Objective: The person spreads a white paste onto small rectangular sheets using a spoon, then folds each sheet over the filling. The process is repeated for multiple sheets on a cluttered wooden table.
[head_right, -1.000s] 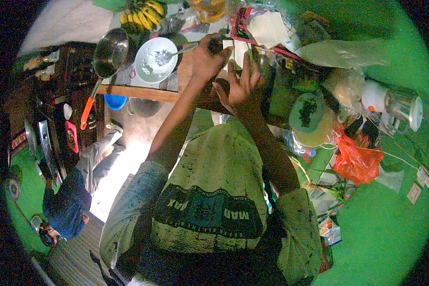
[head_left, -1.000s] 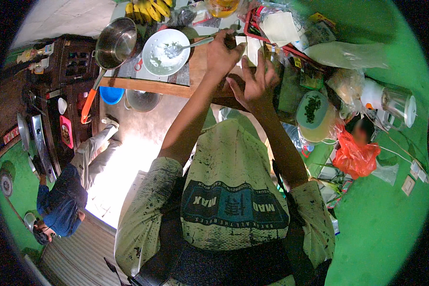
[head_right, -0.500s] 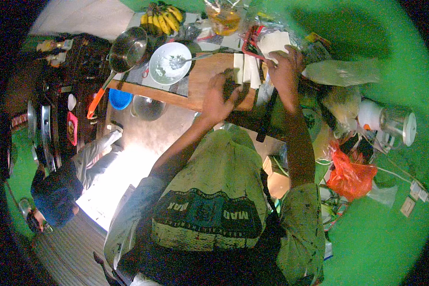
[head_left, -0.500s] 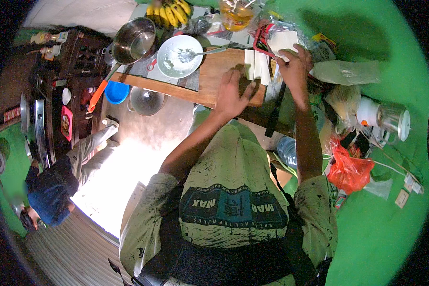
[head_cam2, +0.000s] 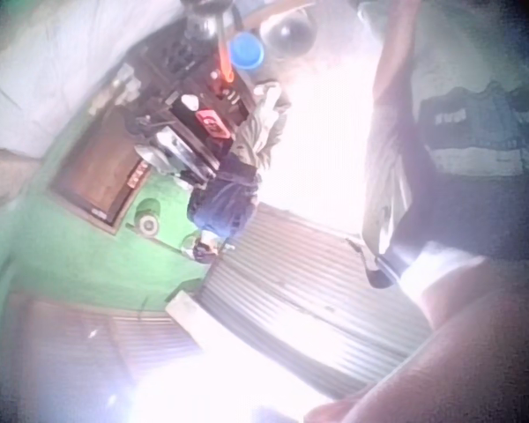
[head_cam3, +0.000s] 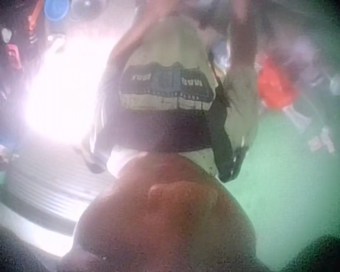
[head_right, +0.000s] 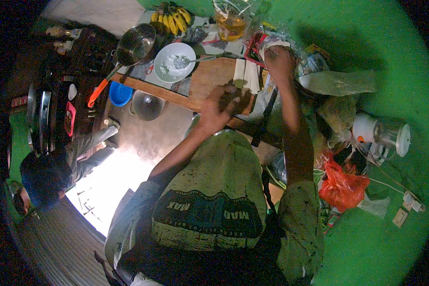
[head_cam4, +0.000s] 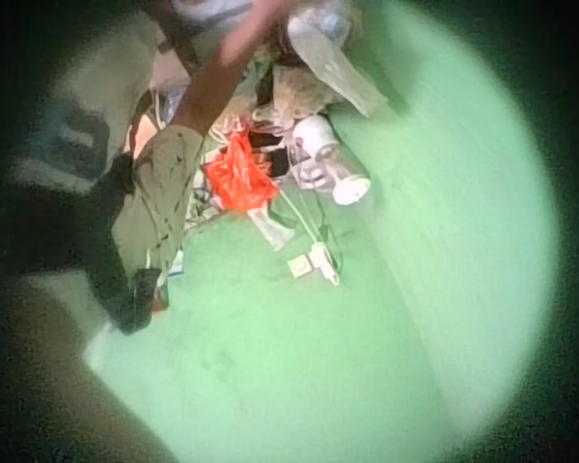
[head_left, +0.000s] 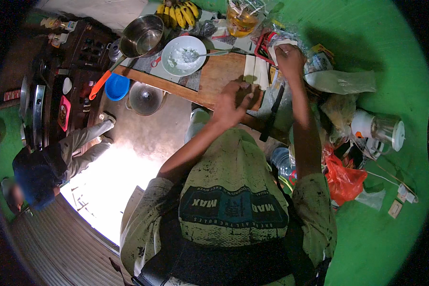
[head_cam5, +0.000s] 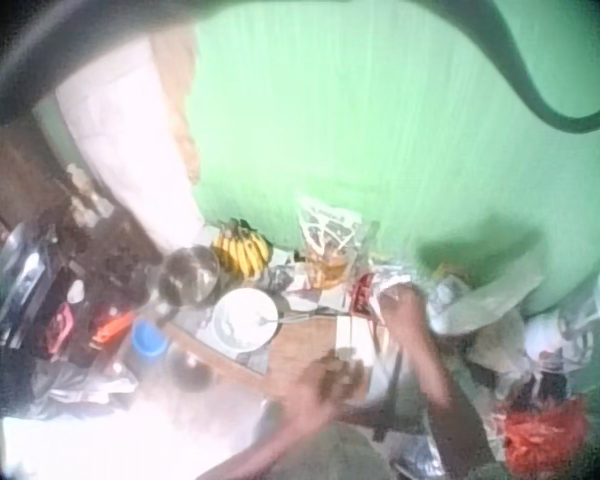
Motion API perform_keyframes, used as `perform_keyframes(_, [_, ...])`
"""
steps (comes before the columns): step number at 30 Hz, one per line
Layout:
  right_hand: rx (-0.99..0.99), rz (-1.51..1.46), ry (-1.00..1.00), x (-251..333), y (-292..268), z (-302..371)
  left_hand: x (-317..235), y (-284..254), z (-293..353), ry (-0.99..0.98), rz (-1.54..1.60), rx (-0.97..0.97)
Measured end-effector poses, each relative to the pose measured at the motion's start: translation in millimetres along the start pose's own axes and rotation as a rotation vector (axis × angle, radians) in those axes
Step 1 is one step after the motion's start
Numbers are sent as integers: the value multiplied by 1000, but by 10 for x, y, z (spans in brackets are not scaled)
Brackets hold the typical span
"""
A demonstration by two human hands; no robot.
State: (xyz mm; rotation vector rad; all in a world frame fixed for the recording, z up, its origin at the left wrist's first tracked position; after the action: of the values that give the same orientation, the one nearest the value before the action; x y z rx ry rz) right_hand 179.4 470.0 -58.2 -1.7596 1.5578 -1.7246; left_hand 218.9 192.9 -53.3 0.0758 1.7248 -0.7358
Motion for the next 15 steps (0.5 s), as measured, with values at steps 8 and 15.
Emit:
perform_keyframes(8, [25, 44, 110, -42, 187, -158, -64, -29, 105, 36, -52, 19])
perform_keyframes(15, [-177, -241, 87, -20, -156, 90, -31, -64, 50, -195, 235, 117])
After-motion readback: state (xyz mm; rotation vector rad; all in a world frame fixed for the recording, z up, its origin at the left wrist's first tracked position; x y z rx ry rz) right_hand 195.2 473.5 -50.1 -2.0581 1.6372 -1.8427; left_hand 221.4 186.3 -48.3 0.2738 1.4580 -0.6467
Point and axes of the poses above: each hand's wrist, its own z-axis away from the middle knuckle, its own y-axis out of the palm, x = y × z, the point moved 2 cm from there along -z, towards the middle knuckle, and after that the axes turned 8 degrees about -z, right-handed, at the moved point
